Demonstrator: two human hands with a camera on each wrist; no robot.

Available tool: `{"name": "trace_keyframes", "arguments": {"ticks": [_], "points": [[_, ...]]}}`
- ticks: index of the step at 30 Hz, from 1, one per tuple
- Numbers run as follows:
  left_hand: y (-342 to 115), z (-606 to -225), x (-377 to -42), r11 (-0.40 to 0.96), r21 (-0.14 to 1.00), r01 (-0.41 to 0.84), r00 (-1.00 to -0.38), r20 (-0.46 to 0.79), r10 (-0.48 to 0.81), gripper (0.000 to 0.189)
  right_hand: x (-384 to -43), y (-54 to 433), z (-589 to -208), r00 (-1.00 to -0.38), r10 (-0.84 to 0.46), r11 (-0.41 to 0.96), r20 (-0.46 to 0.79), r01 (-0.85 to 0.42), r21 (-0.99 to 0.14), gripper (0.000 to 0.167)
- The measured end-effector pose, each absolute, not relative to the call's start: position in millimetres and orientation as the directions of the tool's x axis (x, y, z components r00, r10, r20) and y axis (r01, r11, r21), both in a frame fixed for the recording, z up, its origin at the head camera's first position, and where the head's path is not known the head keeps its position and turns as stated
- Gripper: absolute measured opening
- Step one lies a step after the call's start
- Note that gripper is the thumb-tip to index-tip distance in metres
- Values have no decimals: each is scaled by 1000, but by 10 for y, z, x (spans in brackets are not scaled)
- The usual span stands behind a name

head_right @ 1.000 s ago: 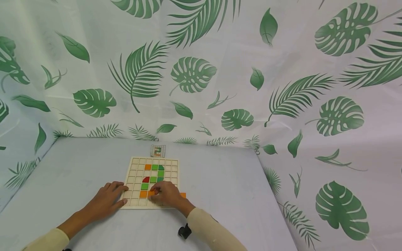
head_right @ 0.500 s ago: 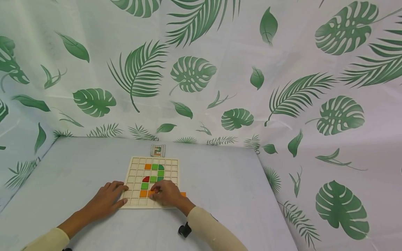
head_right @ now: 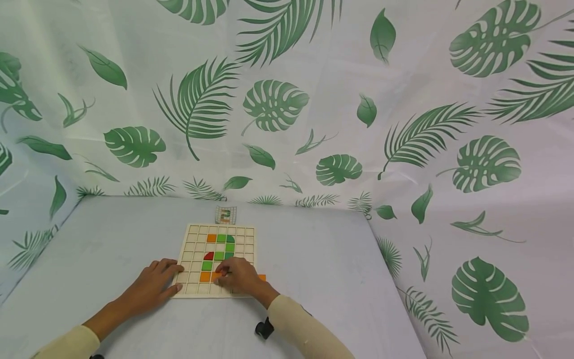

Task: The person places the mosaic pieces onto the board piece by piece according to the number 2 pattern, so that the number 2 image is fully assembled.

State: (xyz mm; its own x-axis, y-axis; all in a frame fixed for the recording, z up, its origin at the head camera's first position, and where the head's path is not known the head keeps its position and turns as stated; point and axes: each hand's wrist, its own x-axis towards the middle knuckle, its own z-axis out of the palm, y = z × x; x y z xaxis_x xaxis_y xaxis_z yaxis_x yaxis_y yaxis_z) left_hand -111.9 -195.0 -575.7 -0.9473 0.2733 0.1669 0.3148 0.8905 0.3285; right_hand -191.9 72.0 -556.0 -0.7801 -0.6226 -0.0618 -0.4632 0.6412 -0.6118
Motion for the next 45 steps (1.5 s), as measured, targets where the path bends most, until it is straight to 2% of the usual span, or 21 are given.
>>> {"name": "trace_keyframes", "arguments": {"ticks": [7, 15, 23, 29, 40, 45], "points": [[-1942, -5739, -1116, 892, 331, 308, -950, 157, 270, 43, -1924, 723, -5566, -781, -623, 642, -54, -470, -606, 21], [-1948, -5764, -1120, 887, 333, 320, -946, 170, 277, 42, -1932, 803, -5566, -753, -658, 593, 4, -522, -613, 23], [-1947, -5779, -1115, 891, 328, 315, -947, 165, 274, 43, -2048, 1117, -5548, -785, -619, 578, -16, -443, -685, 18], [-1946, -5758, -1120, 894, 322, 310, -949, 157, 273, 42, -2097, 1413, -5488, -800, -599, 589, -22, -422, -689, 23], [-1941, -5757, -1101, 889, 335, 312, -948, 164, 271, 42, -2125, 1846, -5547, -816, -576, 654, -47, -425, -626, 37], [-1942, -5752, -1110, 892, 327, 311, -949, 165, 270, 42, -2101, 1917, -5543, -812, -573, 668, -113, -382, -638, 43]]}}
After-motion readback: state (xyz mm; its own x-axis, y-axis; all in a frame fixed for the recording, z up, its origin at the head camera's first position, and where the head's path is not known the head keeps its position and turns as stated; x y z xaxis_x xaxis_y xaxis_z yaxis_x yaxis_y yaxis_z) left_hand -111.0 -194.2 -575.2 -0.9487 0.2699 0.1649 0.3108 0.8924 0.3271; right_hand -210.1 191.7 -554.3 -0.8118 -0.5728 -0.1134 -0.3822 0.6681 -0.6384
